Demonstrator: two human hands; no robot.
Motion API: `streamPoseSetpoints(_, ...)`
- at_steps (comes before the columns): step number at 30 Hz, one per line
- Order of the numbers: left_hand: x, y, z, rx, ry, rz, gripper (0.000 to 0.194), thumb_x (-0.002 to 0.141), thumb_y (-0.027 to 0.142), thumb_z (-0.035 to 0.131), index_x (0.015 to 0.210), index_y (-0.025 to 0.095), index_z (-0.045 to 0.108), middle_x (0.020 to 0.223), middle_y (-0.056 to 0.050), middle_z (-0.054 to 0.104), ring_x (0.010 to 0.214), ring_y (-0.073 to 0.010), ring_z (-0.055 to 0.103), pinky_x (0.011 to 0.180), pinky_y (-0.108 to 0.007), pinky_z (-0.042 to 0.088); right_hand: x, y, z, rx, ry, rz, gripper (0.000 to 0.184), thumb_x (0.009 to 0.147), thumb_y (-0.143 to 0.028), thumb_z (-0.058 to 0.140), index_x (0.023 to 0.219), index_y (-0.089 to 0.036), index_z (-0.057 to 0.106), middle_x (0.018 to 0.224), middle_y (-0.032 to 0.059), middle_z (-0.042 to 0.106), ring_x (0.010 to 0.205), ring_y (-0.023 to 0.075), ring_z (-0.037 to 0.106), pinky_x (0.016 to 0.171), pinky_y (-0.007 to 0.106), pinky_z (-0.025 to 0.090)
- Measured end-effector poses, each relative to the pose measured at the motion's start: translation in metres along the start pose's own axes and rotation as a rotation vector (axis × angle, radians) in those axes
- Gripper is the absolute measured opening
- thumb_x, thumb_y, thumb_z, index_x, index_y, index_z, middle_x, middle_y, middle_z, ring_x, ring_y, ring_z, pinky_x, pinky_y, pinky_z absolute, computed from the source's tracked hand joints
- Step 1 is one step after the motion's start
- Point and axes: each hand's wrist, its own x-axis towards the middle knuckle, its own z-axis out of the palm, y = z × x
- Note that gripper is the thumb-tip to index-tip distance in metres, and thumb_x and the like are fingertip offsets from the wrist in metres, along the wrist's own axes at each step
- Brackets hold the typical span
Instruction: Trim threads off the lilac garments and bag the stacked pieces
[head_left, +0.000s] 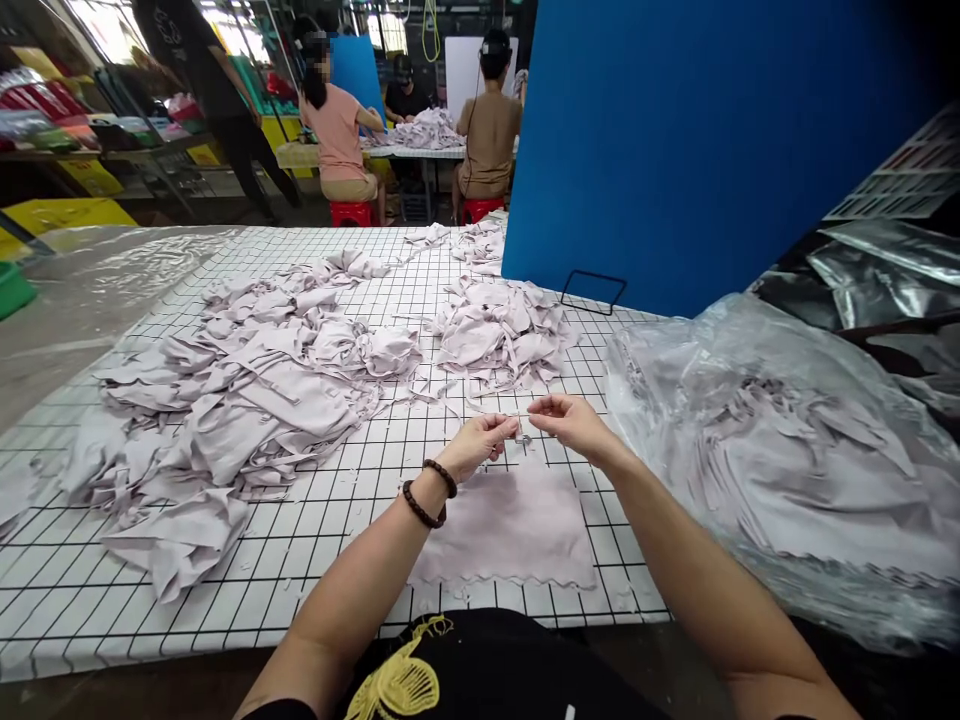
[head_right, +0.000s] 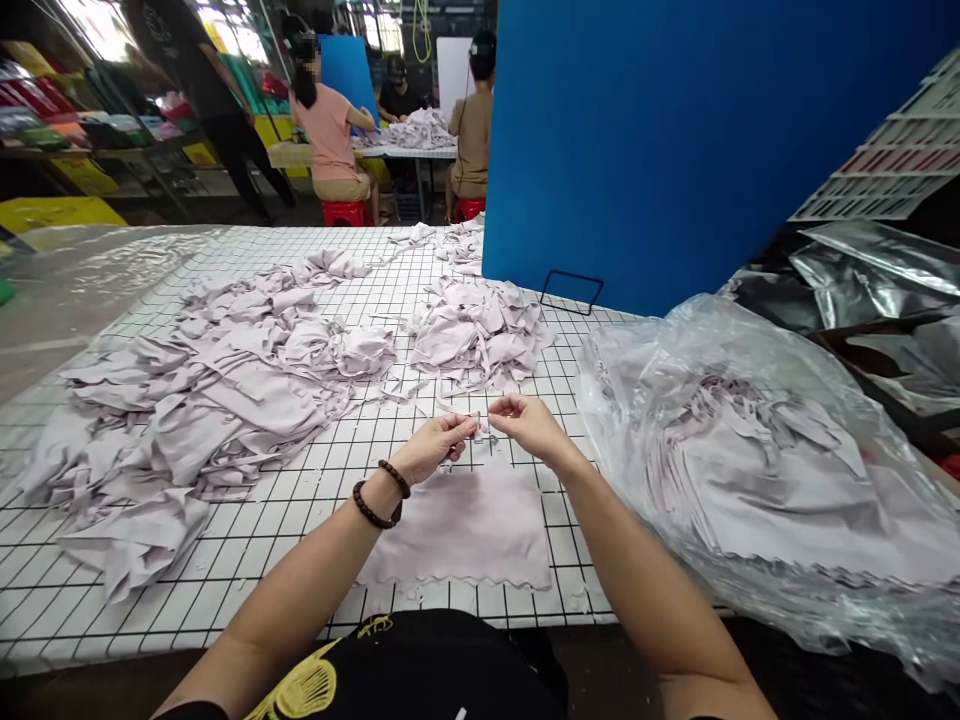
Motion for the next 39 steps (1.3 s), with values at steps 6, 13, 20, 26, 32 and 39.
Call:
streamPoseSetpoints(6, 0.0, -0.006, 0.011, 0.064, 0.114, 0.052, 0.045, 0.067, 0.055, 0.068, 0.082, 0.013, 0.062, 0.068, 0.001, 0.055, 0.05, -0.0052, 0.041, 0.048, -0.021, 0.03, -0.01, -0.001, 0.006, 0.14, -0.128, 0.217, 0.04, 0.057, -0.04, 0.078, 0.085, -0.014, 0.067, 0.071, 0.0035, 0.064, 0.05, 0.0066, 0.042, 0.043, 0.02, 0.026)
streamPoseSetpoints(13, -0.028, -0.019, 0.017, 0.583, 0.243, 0.155, 0.035, 0.079, 0.05, 0.059, 0.09, 0.017, 0.063, 0.086, -0.005, 0.063, 0.074, -0.0158, 0.055, 0.067, -0.029, 0.042, -0.017, 0.018, 0.012, 0.234, -0.217, 0.275, 0.028, 0.055, -0.033, 0.079, 0.07, -0.012, 0.068, 0.063, 0.0003, 0.061, 0.05, 0.0057, 0.042, 0.043, 0.02, 0.028)
streamPoseSetpoints(20, -0.052, -0.05, 0.028, 1.189, 0.272, 0.096, 0.025, 0.075, 0.04, 0.067, 0.091, 0.021, 0.063, 0.095, -0.007, 0.058, 0.094, -0.0243, 0.052, 0.077, -0.033, 0.04, -0.043, 0.04, 0.038, 0.384, -0.116, 0.368, 0.032, 0.052, -0.031, 0.081, 0.068, -0.013, 0.06, 0.057, 0.0001, 0.06, 0.052, 0.0103, 0.054, 0.049, 0.022, 0.039)
streamPoseSetpoints(26, -0.048, -0.057, 0.026, 1.146, 0.292, 0.085, 0.024, 0.073, 0.043, 0.069, 0.087, 0.024, 0.065, 0.093, -0.005, 0.056, 0.094, -0.0233, 0.05, 0.079, -0.034, 0.037, -0.052, 0.044, 0.051, 0.348, -0.021, 0.318, 0.03, 0.053, -0.03, 0.079, 0.065, -0.015, 0.055, 0.056, -0.0035, 0.057, 0.046, 0.0064, 0.044, 0.044, 0.02, 0.03)
streamPoseSetpoints(32, -0.05, -0.061, 0.027, 1.119, 0.324, 0.105, 0.03, 0.079, 0.051, 0.06, 0.079, 0.022, 0.07, 0.091, -0.006, 0.054, 0.093, -0.0229, 0.048, 0.077, -0.033, 0.036, -0.055, 0.048, 0.057, 0.353, 0.003, 0.327, 0.031, 0.052, -0.03, 0.078, 0.067, -0.016, 0.056, 0.061, -0.0021, 0.06, 0.048, 0.0085, 0.047, 0.045, 0.022, 0.032)
streamPoseSetpoints(39, -0.052, -0.068, 0.028, 1.102, 0.363, 0.168, 0.029, 0.079, 0.05, 0.061, 0.074, 0.023, 0.071, 0.086, -0.006, 0.054, 0.089, -0.0215, 0.047, 0.075, -0.033, 0.035, -0.055, 0.05, 0.058, 0.353, 0.035, 0.323, 0.029, 0.053, -0.027, 0.077, 0.07, -0.015, 0.057, 0.061, -0.0023, 0.06, 0.049, 0.0079, 0.047, 0.047, 0.021, 0.035)
